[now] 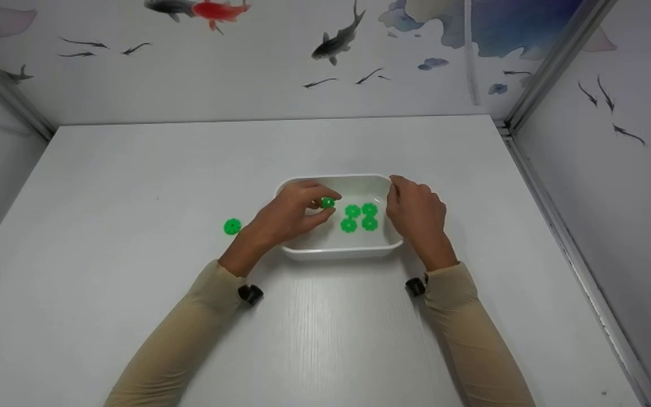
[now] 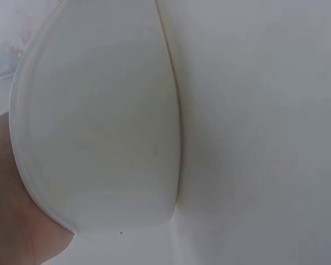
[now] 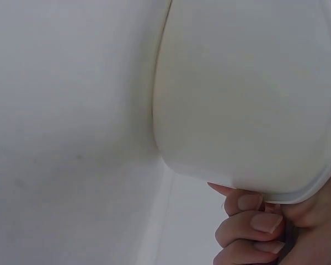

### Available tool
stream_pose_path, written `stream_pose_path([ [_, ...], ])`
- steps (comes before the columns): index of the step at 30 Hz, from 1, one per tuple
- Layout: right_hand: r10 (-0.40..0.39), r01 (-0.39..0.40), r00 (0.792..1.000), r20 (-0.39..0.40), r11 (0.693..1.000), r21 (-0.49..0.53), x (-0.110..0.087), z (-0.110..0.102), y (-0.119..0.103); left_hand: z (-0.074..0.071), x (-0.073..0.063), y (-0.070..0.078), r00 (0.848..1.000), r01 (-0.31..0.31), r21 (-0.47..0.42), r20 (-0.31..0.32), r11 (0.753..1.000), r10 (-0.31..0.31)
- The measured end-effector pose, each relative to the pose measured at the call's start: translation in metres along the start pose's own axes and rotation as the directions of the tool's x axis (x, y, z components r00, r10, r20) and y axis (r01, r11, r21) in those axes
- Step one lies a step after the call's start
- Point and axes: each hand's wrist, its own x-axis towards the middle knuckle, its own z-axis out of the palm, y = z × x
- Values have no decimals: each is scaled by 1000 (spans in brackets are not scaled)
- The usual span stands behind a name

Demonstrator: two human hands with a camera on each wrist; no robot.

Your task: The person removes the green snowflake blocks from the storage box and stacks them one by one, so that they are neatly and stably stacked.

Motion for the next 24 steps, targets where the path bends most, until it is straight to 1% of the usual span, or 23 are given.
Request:
stream_pose_path([
  [5,-23,23,999,-26,1000,-7,0,-1,-1,-2,-2,1,999,-30,-44,-36,999,29],
  [11,-21,20,999,-25,1000,-10,0,-2,-1,-5,-5,2,994,-75,-23,-84,997,72],
  [14,-21,21,999,-24,1000,-12,0,-2,-1,-7,-6,6,992,-93,-11,-86,996,91],
  [18,-16,16,1000,-21,1000,-11,1,-3,-1,-9,-9,12,990,-117,8,-74,993,117],
  [24,3,-3,1000,-3,1000,-12,0,-2,-2,-15,-15,16,990,-122,9,-73,993,122],
])
